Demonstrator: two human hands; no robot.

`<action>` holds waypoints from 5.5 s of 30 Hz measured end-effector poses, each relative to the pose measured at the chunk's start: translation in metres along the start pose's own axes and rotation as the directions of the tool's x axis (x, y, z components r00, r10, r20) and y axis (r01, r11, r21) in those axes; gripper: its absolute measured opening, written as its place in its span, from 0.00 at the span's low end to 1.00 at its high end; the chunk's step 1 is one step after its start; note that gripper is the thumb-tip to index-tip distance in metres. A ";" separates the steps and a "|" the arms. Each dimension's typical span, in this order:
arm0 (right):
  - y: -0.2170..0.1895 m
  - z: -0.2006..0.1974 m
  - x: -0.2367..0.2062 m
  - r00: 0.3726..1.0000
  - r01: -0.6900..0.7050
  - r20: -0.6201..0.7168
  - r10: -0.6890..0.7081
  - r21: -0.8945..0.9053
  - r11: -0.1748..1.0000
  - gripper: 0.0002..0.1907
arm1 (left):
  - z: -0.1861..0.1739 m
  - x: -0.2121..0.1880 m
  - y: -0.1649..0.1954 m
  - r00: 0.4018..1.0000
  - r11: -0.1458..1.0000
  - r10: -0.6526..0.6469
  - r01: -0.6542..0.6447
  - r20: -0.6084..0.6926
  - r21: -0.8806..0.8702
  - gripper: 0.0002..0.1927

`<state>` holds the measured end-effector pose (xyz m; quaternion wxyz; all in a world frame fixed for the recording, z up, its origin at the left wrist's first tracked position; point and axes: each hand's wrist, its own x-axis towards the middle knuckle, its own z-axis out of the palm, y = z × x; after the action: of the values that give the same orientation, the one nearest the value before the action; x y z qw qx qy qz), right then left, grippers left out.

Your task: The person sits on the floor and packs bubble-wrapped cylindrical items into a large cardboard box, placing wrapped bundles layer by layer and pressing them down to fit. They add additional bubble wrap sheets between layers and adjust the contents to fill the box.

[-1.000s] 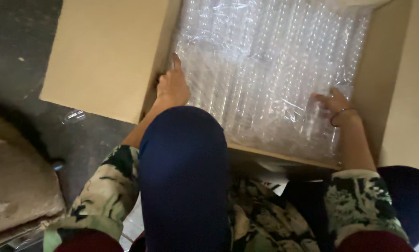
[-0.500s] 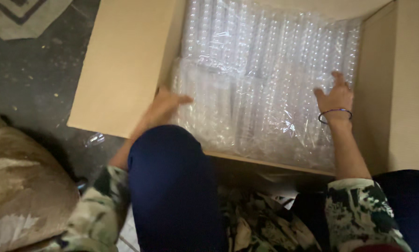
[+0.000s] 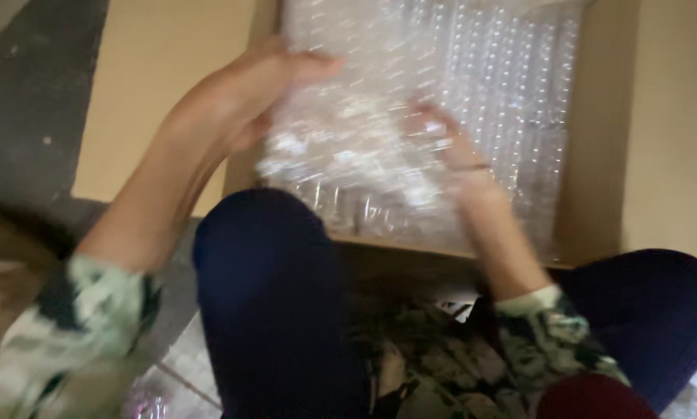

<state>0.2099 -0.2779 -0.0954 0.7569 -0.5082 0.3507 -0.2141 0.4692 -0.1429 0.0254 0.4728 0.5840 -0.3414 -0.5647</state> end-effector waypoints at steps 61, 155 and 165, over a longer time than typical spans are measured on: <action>-0.019 -0.130 -0.039 0.897 0.049 -0.321 -0.305 -0.613 0.789 0.32 | -0.018 -0.047 0.040 0.993 0.988 0.114 -0.116 -0.021 -0.100 0.38; -0.033 -0.169 -0.205 0.829 0.557 0.554 -0.083 -0.801 0.220 0.23 | -0.064 0.090 -0.419 0.517 0.635 -0.707 0.764 -0.482 -0.114 0.09; -0.013 -0.190 -0.214 0.753 0.622 0.655 0.062 -0.739 0.257 0.29 | -0.057 0.089 -0.403 0.572 0.671 -0.726 0.710 -0.381 -0.213 0.08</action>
<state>-0.0734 -0.2553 -0.0612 0.3256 -0.9421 0.0614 0.0517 0.4819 -0.0872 -0.3871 0.2774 0.7734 0.0497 -0.5679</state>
